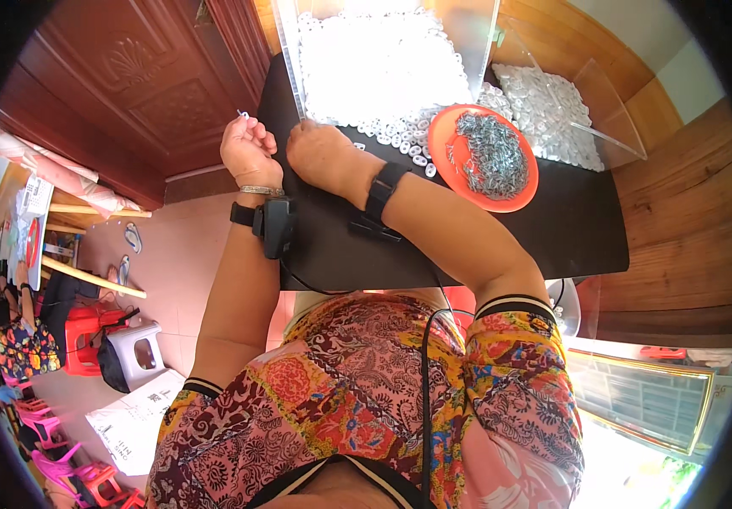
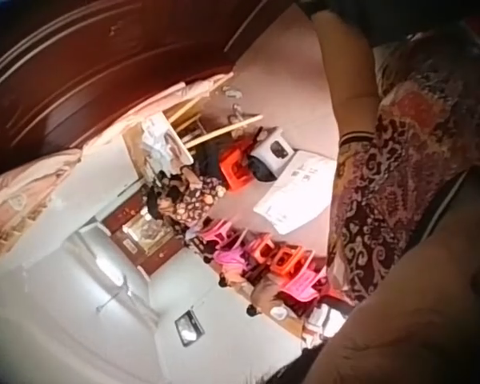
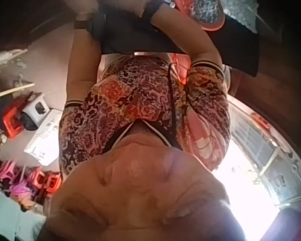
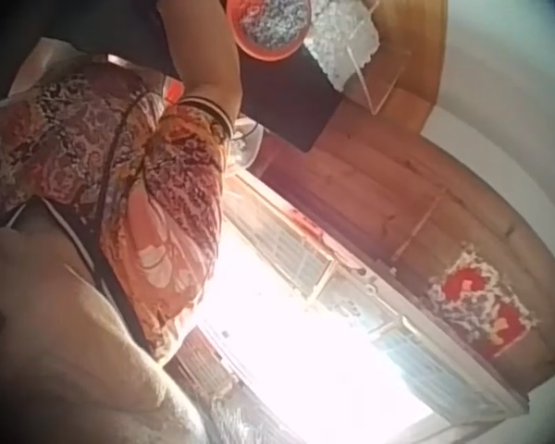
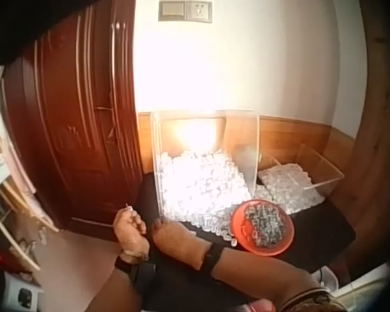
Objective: Assembling small white plastic parts by inserting tiny metal components into them by hand.
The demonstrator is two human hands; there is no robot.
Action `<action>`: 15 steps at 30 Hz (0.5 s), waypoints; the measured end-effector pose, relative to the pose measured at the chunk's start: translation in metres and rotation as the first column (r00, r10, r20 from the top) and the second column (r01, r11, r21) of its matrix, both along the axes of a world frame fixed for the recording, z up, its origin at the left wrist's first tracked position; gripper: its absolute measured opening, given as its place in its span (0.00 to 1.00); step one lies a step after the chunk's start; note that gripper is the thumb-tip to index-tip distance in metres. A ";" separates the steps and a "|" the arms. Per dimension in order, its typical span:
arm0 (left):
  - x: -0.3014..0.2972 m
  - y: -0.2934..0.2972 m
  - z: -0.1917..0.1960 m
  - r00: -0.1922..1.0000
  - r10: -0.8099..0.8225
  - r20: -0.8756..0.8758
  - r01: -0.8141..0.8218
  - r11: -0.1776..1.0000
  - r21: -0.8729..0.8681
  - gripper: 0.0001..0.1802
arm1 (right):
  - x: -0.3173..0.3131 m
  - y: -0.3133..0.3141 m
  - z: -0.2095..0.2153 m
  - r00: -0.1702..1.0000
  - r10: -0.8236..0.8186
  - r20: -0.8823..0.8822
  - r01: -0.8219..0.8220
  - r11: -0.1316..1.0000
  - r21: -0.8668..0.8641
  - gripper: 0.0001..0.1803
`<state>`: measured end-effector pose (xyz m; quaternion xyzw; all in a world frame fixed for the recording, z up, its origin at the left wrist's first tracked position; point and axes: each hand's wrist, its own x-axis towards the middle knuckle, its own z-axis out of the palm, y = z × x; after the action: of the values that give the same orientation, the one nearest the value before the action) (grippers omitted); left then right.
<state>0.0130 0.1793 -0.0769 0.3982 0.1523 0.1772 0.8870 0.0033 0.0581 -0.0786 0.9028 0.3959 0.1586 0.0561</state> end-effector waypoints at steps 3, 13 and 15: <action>0.000 -0.001 -0.002 1.000 -0.012 0.005 0.012 1.000 0.006 0.09 | -0.007 -0.003 0.001 0.999 -0.001 -0.034 0.000 1.000 -0.031 0.10; -0.008 -0.015 -0.005 0.986 -0.166 -0.017 0.166 0.986 0.026 0.08 | -0.027 -0.093 0.027 0.863 0.101 -0.494 0.213 0.815 0.539 0.15; -0.013 -0.020 -0.003 0.973 -0.229 0.005 0.228 0.973 0.045 0.08 | -0.026 -0.105 0.043 0.826 0.061 -0.561 0.353 0.719 0.598 0.15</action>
<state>0.0001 0.1593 -0.0802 0.4318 0.0968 0.0794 0.8932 -0.0223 -0.0470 -0.0357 0.8951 0.2329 0.0243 -0.3795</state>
